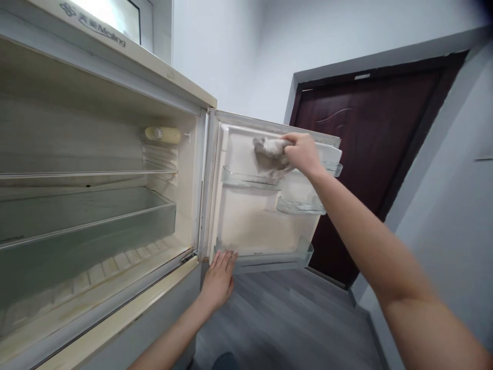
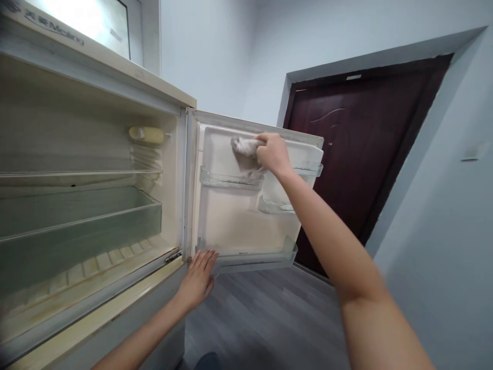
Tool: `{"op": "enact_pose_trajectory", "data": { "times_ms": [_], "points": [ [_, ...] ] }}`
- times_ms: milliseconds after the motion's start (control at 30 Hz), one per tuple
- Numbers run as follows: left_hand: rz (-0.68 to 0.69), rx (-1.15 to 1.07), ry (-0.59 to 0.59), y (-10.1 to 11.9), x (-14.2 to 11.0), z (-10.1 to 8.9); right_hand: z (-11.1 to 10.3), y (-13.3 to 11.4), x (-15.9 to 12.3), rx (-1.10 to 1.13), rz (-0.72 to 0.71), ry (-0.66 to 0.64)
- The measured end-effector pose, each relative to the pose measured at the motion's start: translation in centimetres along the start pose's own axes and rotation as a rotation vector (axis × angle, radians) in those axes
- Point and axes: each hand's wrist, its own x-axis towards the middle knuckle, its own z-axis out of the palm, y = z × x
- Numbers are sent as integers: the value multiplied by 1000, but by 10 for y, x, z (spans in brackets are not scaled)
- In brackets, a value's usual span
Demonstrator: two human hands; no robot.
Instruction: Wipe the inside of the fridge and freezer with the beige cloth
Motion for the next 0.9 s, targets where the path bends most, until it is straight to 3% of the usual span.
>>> {"op": "enact_pose_trajectory", "data": {
  "times_ms": [67, 133, 233, 333, 433, 567, 667, 733, 800, 900],
  "points": [
    [-11, -8, -2, 1, 1, 0, 11, -13, -18, 83, -11, 232],
    [-25, -20, -2, 2, 1, -1, 35, -32, -38, 97, -62, 307],
    [-32, -46, 12, 1, 1, -2, 77, -62, -64, 13, -250, 198],
    [-21, -65, 30, -1, -1, -4, 104, -72, -76, -156, -429, 138],
    [-19, -73, 41, -3, -3, -6, 108, -51, -79, -263, -508, 160],
    [-29, -96, 44, -2, -3, -8, 97, 5, -88, -285, -478, 184],
    [-29, -108, 42, 0, -1, -8, 89, 39, -103, -190, -358, 195],
    [-31, -96, 32, 0, 0, -7, 86, 47, -117, -18, -192, 259],
    [-32, -74, 23, 1, 1, -6, 85, 39, -132, 246, 80, 411],
    [-29, -48, 19, 1, 0, -3, 87, 9, -153, 708, 587, 691]
  ]
}}
